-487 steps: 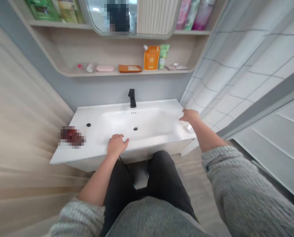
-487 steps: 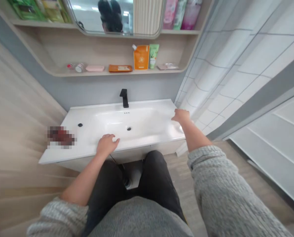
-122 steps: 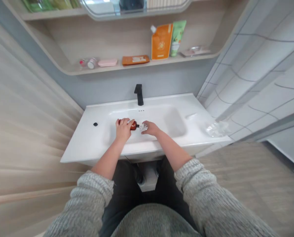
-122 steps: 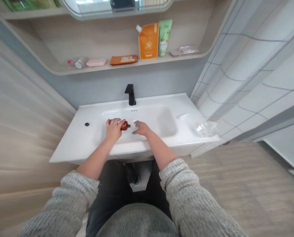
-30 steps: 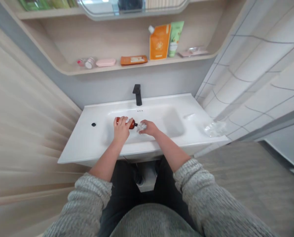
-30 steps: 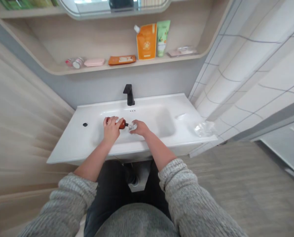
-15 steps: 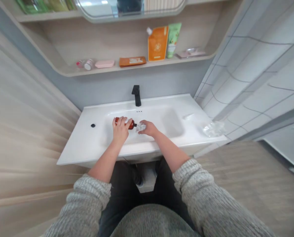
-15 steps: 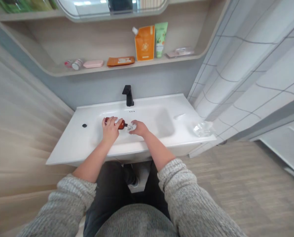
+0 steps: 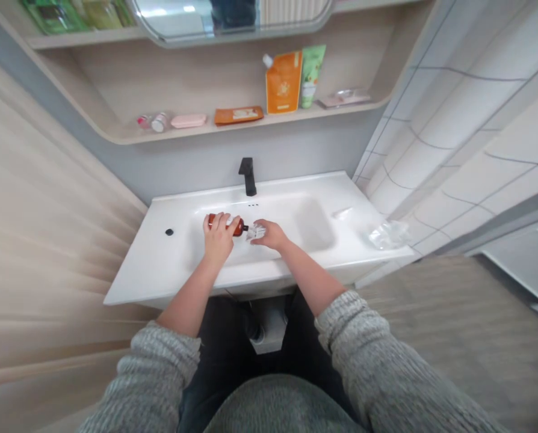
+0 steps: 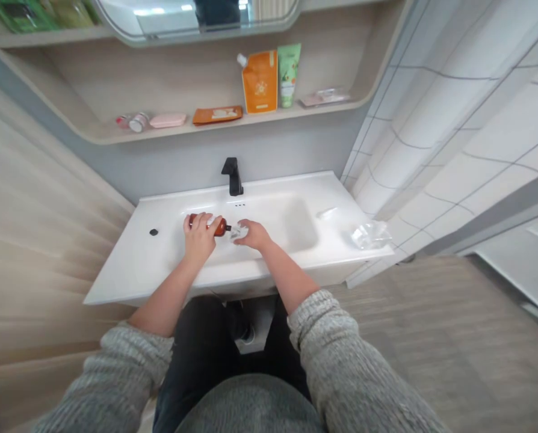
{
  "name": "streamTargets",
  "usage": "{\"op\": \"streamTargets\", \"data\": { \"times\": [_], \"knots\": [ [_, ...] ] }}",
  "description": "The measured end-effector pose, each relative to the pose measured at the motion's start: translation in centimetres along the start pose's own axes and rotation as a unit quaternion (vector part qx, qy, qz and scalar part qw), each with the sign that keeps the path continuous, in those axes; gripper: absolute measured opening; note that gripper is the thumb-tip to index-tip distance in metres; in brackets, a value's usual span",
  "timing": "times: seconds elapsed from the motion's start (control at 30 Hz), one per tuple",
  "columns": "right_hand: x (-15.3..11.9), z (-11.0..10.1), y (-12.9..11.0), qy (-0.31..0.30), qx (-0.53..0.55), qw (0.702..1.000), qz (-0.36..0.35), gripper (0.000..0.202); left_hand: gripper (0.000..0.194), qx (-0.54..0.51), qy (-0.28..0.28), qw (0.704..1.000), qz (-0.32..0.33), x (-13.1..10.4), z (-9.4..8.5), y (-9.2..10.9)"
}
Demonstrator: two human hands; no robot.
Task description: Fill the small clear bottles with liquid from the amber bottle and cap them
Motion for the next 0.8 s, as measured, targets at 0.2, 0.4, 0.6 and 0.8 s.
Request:
{"op": "streamTargets", "data": {
  "times": [0.2,0.4,0.6,0.8],
  "knots": [
    [0.0,0.0,0.0,0.004,0.013,1.0,0.005,0.081,0.059,-0.005,-0.006,1.0,0.01,0.3,-0.5,0.1],
    [-0.1,-0.3,-0.3,0.015,0.014,1.0,-0.006,0.083,0.058,0.018,-0.002,1.0,0.024,0.9,-1.4,0.4],
    [-0.2,-0.6,-0.6,0.027,0.025,0.999,-0.019,0.084,0.058,0.025,-0.012,0.999,0.045,1.7,-2.1,0.7],
    [-0.2,-0.9,-0.8,0.037,0.032,0.999,-0.013,0.086,0.059,0.011,-0.024,0.999,0.046,2.5,-2.7,0.9]
  ]
}}
Point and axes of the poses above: each hand's wrist, its own x-axis towards the middle knuckle, its own z-axis out of the palm, y = z × x, the point moved 8 cm from there along x, towards the middle knuckle, and after that the axes turned 5 degrees about z, right-handed, at the moved point
